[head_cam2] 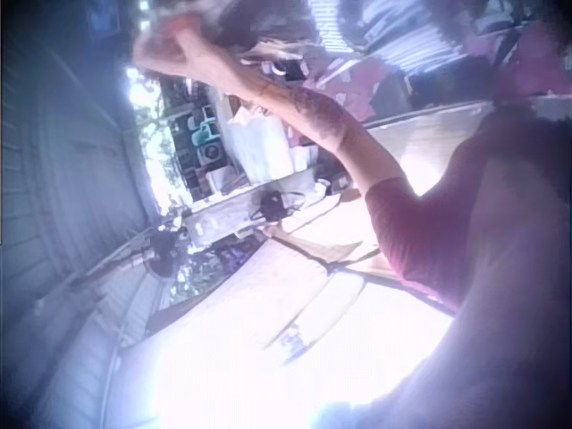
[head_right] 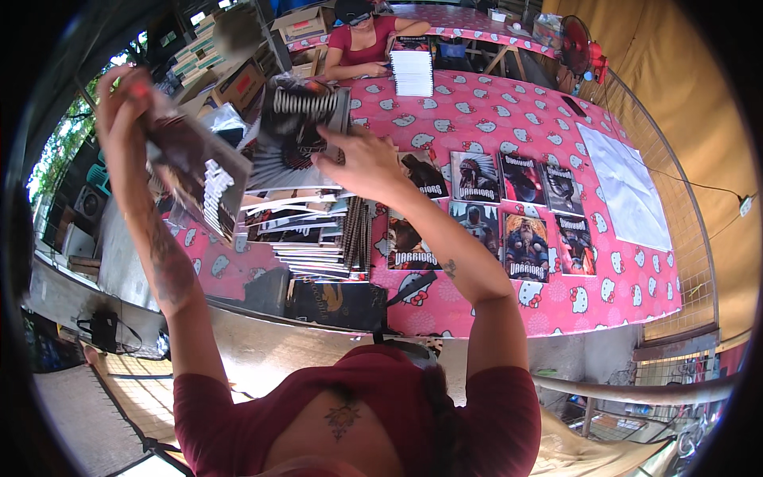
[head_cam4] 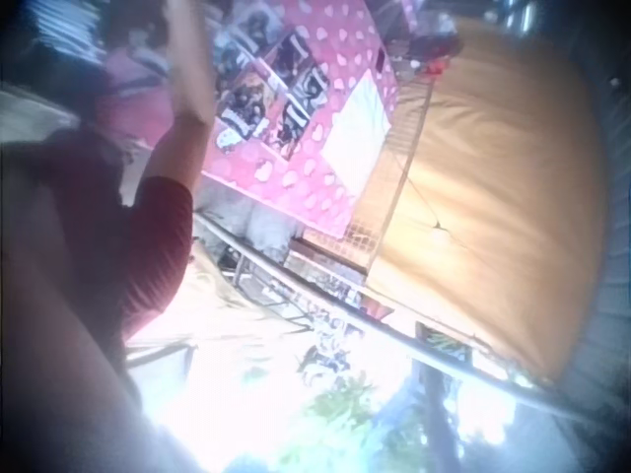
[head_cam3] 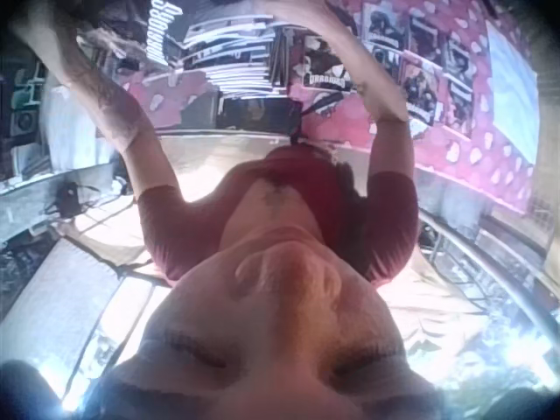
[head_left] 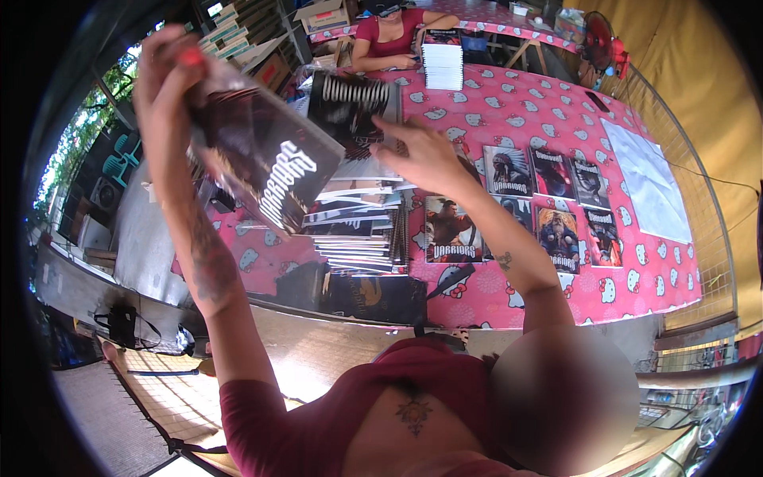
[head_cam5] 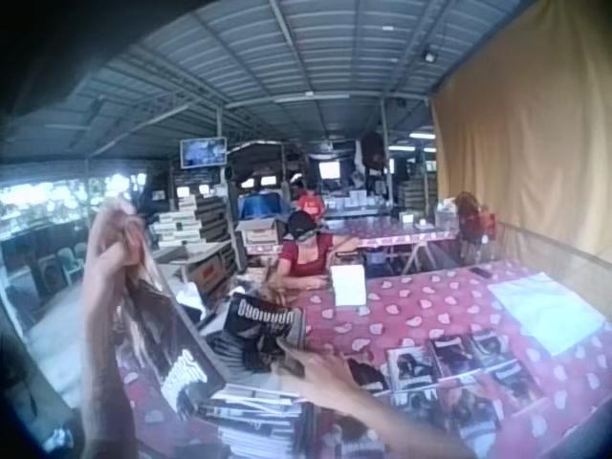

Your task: The person organizes and stacks notebooks on a table, placing them into a clear plastic bag and then sorting a large number of notebooks into piles.

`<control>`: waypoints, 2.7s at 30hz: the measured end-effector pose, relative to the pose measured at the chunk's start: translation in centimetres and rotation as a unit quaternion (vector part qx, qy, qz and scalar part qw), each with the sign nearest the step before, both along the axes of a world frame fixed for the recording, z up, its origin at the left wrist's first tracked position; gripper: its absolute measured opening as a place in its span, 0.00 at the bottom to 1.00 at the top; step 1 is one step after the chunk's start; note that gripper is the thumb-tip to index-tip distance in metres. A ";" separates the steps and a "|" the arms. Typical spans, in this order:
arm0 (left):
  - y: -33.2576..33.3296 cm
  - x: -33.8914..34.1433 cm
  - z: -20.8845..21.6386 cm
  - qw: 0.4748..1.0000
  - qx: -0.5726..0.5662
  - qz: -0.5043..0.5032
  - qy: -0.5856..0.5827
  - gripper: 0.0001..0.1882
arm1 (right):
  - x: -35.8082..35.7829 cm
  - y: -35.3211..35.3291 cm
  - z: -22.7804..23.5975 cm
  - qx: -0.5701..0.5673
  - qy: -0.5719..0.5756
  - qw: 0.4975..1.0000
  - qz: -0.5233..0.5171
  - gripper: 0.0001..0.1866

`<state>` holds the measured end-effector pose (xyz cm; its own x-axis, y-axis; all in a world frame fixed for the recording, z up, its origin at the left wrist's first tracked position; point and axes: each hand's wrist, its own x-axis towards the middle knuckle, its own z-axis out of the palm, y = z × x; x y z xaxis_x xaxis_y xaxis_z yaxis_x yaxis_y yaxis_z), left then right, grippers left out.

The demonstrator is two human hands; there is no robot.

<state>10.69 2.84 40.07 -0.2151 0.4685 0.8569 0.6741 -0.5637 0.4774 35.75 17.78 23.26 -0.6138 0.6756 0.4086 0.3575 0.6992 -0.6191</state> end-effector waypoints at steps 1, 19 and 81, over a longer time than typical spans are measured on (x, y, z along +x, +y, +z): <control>3.9 -1.6 0.2 0.996 -0.060 -0.046 0.047 0.24 | -0.5 0.1 -1.1 0.012 -0.041 0.999 -0.024 0.34; 7.7 -5.8 -19.0 0.830 -0.366 -0.194 -0.373 0.22 | -6.7 2.0 -3.9 -0.558 0.355 0.728 0.179 0.52; -1.0 1.4 -8.1 0.973 0.007 0.198 -0.116 0.15 | -2.9 1.7 0.2 -0.141 0.418 0.897 0.002 0.30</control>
